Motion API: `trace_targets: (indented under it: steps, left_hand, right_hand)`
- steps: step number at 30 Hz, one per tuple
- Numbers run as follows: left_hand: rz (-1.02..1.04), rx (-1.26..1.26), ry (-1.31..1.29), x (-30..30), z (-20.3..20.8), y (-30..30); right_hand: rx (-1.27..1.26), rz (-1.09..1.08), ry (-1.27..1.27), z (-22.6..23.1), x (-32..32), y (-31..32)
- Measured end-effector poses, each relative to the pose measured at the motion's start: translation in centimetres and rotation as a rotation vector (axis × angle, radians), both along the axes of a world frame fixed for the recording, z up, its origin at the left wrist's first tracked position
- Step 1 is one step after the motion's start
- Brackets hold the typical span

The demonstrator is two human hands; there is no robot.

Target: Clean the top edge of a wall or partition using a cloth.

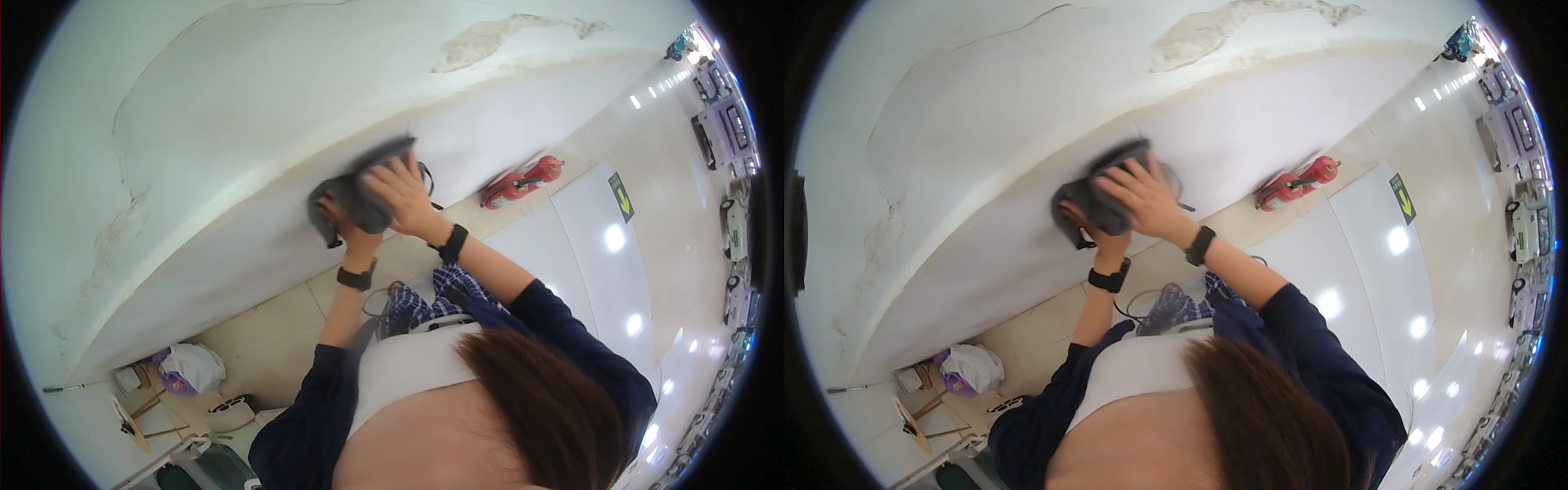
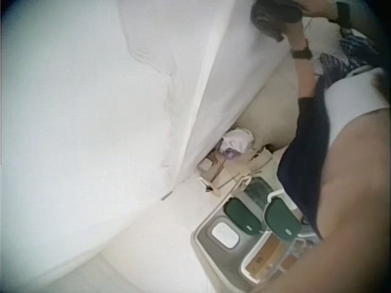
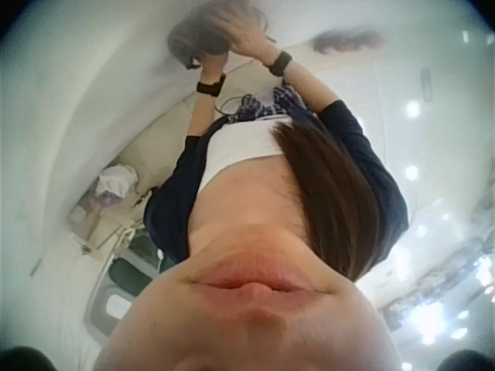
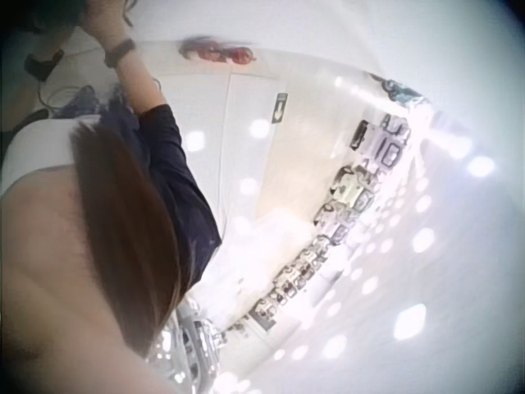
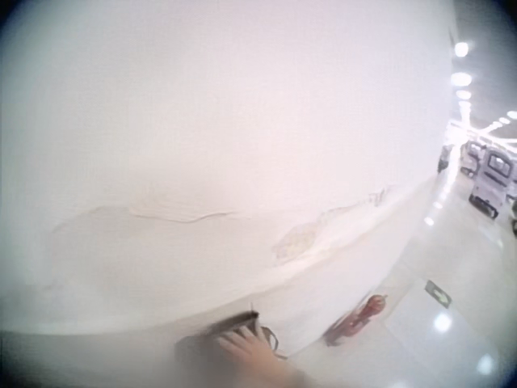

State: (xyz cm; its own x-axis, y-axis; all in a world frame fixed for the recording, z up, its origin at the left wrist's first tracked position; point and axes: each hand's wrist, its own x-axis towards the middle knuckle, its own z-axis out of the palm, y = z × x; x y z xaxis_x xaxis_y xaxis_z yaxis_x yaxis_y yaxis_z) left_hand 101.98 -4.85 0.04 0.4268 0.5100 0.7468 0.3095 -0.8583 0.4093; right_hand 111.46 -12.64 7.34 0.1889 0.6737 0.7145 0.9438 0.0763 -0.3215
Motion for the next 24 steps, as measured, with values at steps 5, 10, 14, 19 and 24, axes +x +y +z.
trace_targets:
  steps: [5,10,14,19,24]
  left_hand:
    - [0.217,0.248,0.158,0.5,-0.7,1.8]
    - [0.121,0.146,0.045,5.8,1.0,-1.8]
    - [-0.392,0.099,0.559,15.1,1.1,-6.0]
    - [-0.760,-0.399,0.011,23.0,3.9,-12.3]
    - [-0.742,-0.440,0.240,20.8,3.8,-11.1]
  right_hand:
    - [0.072,0.124,-0.157,1.1,2.3,1.1]
    - [0.045,0.066,-0.197,-0.5,8.8,-2.1]
    - [0.086,-0.155,-0.077,-5.7,17.7,-7.7]
    - [0.164,-0.457,0.370,-8.1,22.0,-13.6]
    - [0.246,-0.366,0.447,-6.3,20.7,-12.9]
